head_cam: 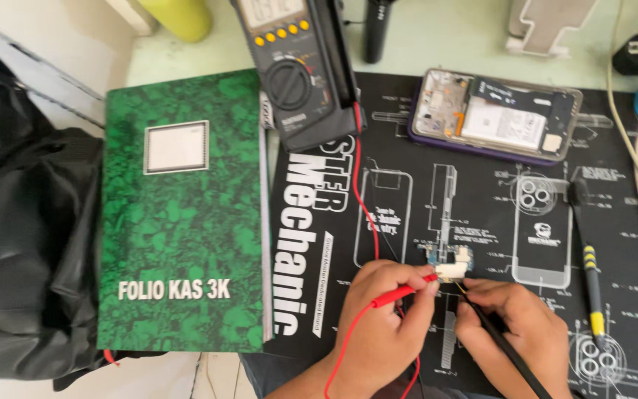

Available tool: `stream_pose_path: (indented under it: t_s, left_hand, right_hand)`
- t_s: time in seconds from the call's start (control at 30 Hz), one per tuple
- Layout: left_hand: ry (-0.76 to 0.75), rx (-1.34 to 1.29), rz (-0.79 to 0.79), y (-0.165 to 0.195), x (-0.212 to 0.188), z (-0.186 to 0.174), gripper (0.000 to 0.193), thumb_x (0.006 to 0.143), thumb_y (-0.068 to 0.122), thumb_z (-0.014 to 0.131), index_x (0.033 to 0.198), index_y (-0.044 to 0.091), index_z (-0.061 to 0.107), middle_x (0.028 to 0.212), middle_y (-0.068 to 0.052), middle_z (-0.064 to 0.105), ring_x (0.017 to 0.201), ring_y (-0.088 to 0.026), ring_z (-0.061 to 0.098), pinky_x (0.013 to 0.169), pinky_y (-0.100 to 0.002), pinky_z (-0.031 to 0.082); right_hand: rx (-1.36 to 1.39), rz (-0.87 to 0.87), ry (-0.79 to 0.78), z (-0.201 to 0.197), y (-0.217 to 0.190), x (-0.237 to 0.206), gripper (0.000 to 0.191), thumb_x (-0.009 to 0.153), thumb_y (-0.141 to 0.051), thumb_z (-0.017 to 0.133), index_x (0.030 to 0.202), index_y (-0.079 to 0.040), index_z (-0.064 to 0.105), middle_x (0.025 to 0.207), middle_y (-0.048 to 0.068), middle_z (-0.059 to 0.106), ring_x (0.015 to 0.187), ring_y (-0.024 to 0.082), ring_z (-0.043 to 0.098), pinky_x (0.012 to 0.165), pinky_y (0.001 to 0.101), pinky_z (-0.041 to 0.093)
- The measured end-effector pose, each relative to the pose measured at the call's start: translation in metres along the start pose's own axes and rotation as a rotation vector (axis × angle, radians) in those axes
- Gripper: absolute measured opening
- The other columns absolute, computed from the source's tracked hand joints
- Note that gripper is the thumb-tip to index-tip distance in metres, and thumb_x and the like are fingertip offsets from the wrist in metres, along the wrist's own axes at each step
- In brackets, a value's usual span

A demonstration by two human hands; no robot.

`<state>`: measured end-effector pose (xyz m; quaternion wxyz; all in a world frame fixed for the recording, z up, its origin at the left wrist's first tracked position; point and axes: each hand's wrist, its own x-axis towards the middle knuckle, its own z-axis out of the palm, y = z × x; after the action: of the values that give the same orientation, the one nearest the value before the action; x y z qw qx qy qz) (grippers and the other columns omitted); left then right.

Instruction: The person uses a multimeter to test a small electronic component, likely a charging port, by touching its contacts with the probes. They repeatedly check the multimeter display and adjust the probes on the component throughout the clip.

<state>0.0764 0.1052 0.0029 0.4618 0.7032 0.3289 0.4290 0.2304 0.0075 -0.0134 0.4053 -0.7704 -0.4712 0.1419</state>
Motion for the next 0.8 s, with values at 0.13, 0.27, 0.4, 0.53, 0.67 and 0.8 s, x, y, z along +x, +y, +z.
stream_pose_path:
  t_s: [0.13, 0.27, 0.4, 0.53, 0.67, 0.8]
  left_hand:
    - [0.000, 0.012, 0.001, -0.004, -0.001, 0.000, 0.016, 0.094, 0.004, 0.075, 0.099, 0.007, 0.060, 0.103, -0.008, 0.079, 0.096, -0.026, 0.070, 0.085, -0.036, 0.056]
    - [-0.014, -0.005, -0.003, -0.009, -0.001, 0.000, 0.016, 0.094, 0.005, 0.075, 0.099, 0.007, 0.060, 0.103, -0.008, 0.078, 0.096, -0.025, 0.070, 0.086, -0.037, 0.055]
    - [-0.037, -0.022, -0.048, -0.014, -0.001, 0.003, 0.015, 0.093, 0.005, 0.075, 0.098, 0.007, 0.060, 0.103, -0.007, 0.079, 0.093, -0.024, 0.068, 0.078, -0.036, 0.054]
    - [-0.024, -0.017, 0.003, -0.019, -0.001, 0.004, 0.016, 0.094, 0.005, 0.074, 0.099, 0.007, 0.060, 0.103, -0.007, 0.079, 0.092, -0.024, 0.067, 0.076, -0.036, 0.053]
    - [-0.033, -0.016, -0.015, -0.021, -0.002, 0.005, 0.016, 0.094, 0.006, 0.075, 0.099, 0.007, 0.060, 0.102, -0.007, 0.079, 0.091, -0.024, 0.067, 0.075, -0.036, 0.053]
    - [-0.026, -0.015, -0.020, -0.020, -0.002, 0.006, 0.016, 0.094, 0.006, 0.075, 0.099, 0.007, 0.060, 0.102, -0.008, 0.079, 0.093, -0.024, 0.068, 0.077, -0.036, 0.054]
  right_hand:
    - [0.061, 0.134, 0.007, 0.006, 0.004, -0.002, 0.019, 0.074, -0.003, 0.080, 0.087, 0.000, 0.067, 0.099, 0.013, 0.079, 0.082, 0.015, 0.077, 0.074, 0.0289, 0.061]
    - [0.057, 0.054, 0.048, 0.012, 0.009, -0.001, 0.018, 0.073, -0.002, 0.079, 0.084, 0.001, 0.066, 0.097, 0.015, 0.078, 0.082, 0.016, 0.077, 0.077, 0.0296, 0.061]
    - [0.063, 0.069, 0.071, 0.015, 0.015, 0.001, 0.014, 0.074, 0.000, 0.078, 0.082, 0.001, 0.067, 0.095, 0.017, 0.078, 0.085, 0.019, 0.078, 0.078, 0.0305, 0.063]
    - [0.091, 0.030, 0.072, 0.017, 0.020, 0.003, 0.014, 0.074, 0.001, 0.077, 0.082, 0.001, 0.067, 0.094, 0.018, 0.078, 0.087, 0.019, 0.078, 0.078, 0.0307, 0.063]
    - [0.069, 0.024, 0.088, 0.018, 0.023, 0.003, 0.014, 0.073, 0.000, 0.078, 0.082, 0.001, 0.067, 0.093, 0.017, 0.078, 0.083, 0.019, 0.079, 0.076, 0.0307, 0.063]
    - [0.066, 0.083, 0.067, 0.017, 0.025, 0.002, 0.015, 0.072, 0.000, 0.079, 0.082, 0.001, 0.067, 0.094, 0.017, 0.079, 0.083, 0.020, 0.079, 0.075, 0.0316, 0.063]
